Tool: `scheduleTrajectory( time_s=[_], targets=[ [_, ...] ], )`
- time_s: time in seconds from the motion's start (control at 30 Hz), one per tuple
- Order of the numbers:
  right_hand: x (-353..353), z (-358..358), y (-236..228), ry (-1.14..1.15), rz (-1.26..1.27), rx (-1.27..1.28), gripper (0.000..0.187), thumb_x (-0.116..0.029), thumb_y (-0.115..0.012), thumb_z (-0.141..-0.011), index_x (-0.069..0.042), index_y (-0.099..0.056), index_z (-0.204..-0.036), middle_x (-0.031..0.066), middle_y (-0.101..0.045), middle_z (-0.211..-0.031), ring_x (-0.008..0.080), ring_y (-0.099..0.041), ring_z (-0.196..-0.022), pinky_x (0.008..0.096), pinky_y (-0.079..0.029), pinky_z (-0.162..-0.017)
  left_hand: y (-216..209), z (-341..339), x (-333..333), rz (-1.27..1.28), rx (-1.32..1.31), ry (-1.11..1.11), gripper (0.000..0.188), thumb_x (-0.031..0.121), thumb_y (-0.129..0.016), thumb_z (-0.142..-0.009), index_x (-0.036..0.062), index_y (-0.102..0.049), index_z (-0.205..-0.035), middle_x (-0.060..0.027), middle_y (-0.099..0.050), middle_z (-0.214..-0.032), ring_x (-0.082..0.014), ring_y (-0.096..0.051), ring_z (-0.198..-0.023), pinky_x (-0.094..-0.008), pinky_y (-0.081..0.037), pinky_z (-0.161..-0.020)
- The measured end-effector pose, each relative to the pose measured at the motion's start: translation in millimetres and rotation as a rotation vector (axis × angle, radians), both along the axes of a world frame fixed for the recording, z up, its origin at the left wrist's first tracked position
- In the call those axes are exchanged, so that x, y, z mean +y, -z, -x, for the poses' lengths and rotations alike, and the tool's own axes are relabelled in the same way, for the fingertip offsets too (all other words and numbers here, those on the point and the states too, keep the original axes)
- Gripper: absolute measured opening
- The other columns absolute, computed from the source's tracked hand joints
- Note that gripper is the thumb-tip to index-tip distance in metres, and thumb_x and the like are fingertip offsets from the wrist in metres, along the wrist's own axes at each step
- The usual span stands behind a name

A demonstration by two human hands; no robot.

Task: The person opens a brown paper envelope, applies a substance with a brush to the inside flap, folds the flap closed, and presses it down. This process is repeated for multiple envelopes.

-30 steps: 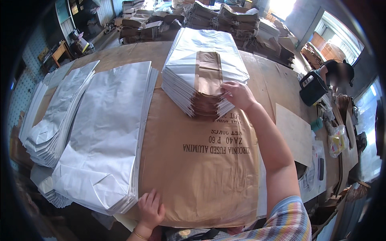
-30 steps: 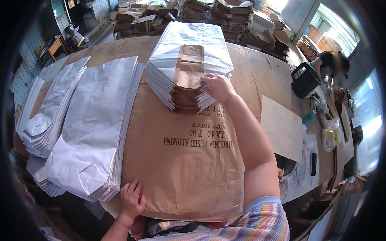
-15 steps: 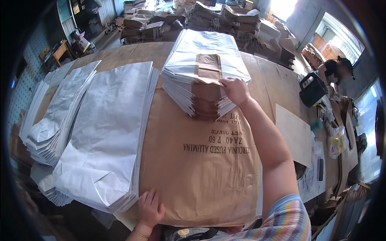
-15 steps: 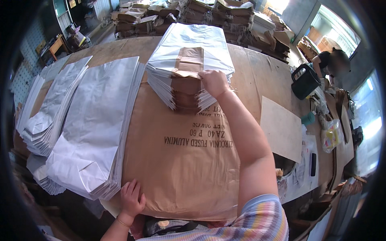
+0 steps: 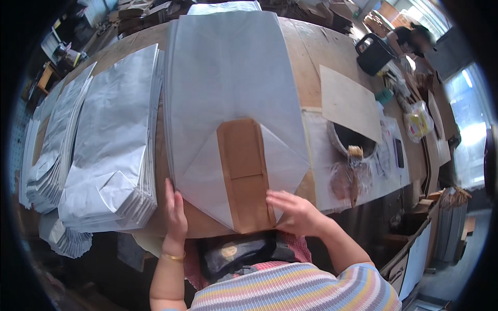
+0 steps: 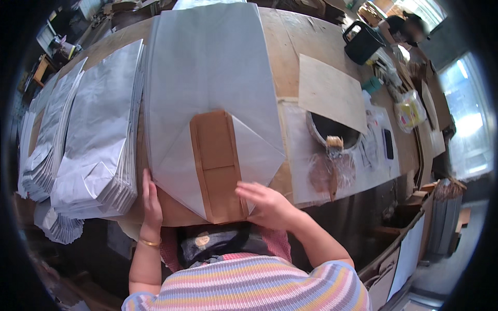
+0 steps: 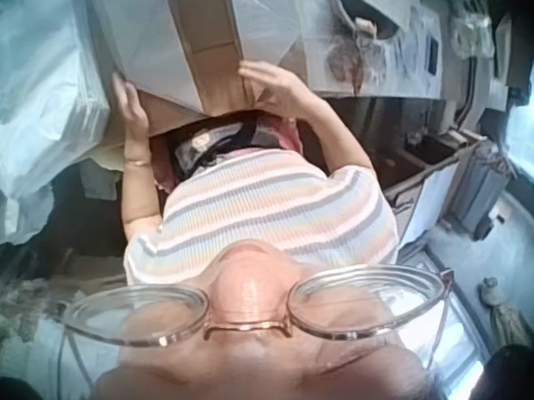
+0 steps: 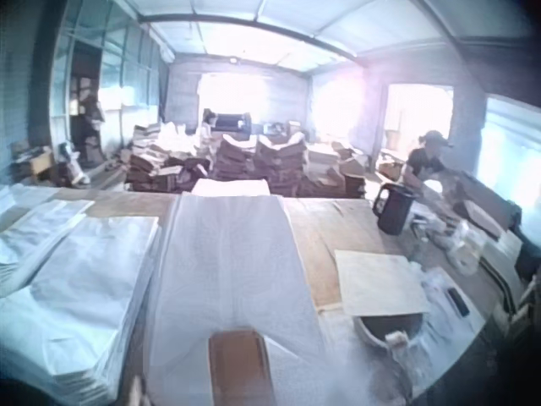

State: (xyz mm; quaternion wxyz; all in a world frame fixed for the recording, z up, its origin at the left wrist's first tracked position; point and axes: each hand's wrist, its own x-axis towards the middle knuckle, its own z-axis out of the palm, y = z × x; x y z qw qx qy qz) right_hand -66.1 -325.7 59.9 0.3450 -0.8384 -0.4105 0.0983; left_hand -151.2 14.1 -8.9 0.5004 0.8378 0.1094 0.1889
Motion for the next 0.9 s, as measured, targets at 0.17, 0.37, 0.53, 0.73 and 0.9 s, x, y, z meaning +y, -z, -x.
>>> scheduleTrajectory(
  time_s=[0.17, 0.37, 0.53, 0.73, 0.9],
  targets=[
    [-41, -68, 99, 0.871, -0.627, 0.32, 0.068, -0.016, -0.06, -0.092, 0.009, -0.027, -0.146, 0.0264, -0.035, -0.15, 0.0332, -0.034, -0.141, 0.0368, -0.026, -0.115, 25, -33, -3, 0.088, 0.061, -0.084, 0.057, 0.024, -0.042, -0.103, -0.0078, -0.025, -0.147, -0.0244, -0.037, -0.149, -0.0306, -0.038, -0.137, -0.0366, -0.029, -0.112],
    [-1, -56, 78, 0.821, -0.444, 0.221, 0.063, -0.015, -0.06, -0.091, 0.008, -0.035, -0.144, 0.026, -0.037, -0.149, 0.0342, -0.033, -0.141, 0.0368, -0.026, -0.115, -3, -38, -3, 0.463, 0.089, -0.11, 0.053, 0.011, -0.048, -0.099, -0.009, -0.03, -0.145, -0.0253, -0.043, -0.144, -0.0289, -0.045, -0.131, -0.0366, -0.038, -0.106],
    [-14, -54, 64, 0.646, 0.084, -0.431, 0.055, -0.012, -0.072, -0.079, -0.003, -0.055, -0.13, 0.0218, -0.054, -0.13, 0.0366, -0.047, -0.126, 0.0425, -0.04, -0.105, -13, -38, 0, -0.711, 0.23, -0.129, 0.057, 0.008, -0.07, -0.079, -0.0016, -0.048, -0.131, -0.0201, -0.057, -0.115, -0.0383, -0.052, -0.11, -0.0448, -0.042, -0.097],
    [34, -107, 37, 0.416, 0.177, -0.121, 0.054, -0.019, -0.083, -0.068, -0.002, -0.058, -0.112, 0.0133, -0.058, -0.112, 0.033, -0.052, -0.111, 0.0424, -0.044, -0.095, -43, -112, -14, -0.544, 0.286, 0.204, 0.042, 0.01, -0.074, -0.073, -0.0007, -0.06, -0.11, -0.018, -0.059, -0.111, -0.0322, -0.056, -0.107, -0.0401, -0.046, -0.09],
    [31, -146, 5, 0.232, 0.317, 0.208, 0.025, -0.008, -0.075, -0.069, -0.001, -0.064, -0.091, 0.0138, -0.061, -0.089, 0.0286, -0.06, -0.093, 0.0382, -0.049, -0.081, -59, -143, 11, -0.186, 0.531, 0.319, 0.014, 0.004, -0.068, -0.07, -0.0065, -0.063, -0.079, -0.0145, -0.064, -0.07, -0.0238, -0.065, -0.071, -0.0344, -0.05, -0.066]
  ],
)
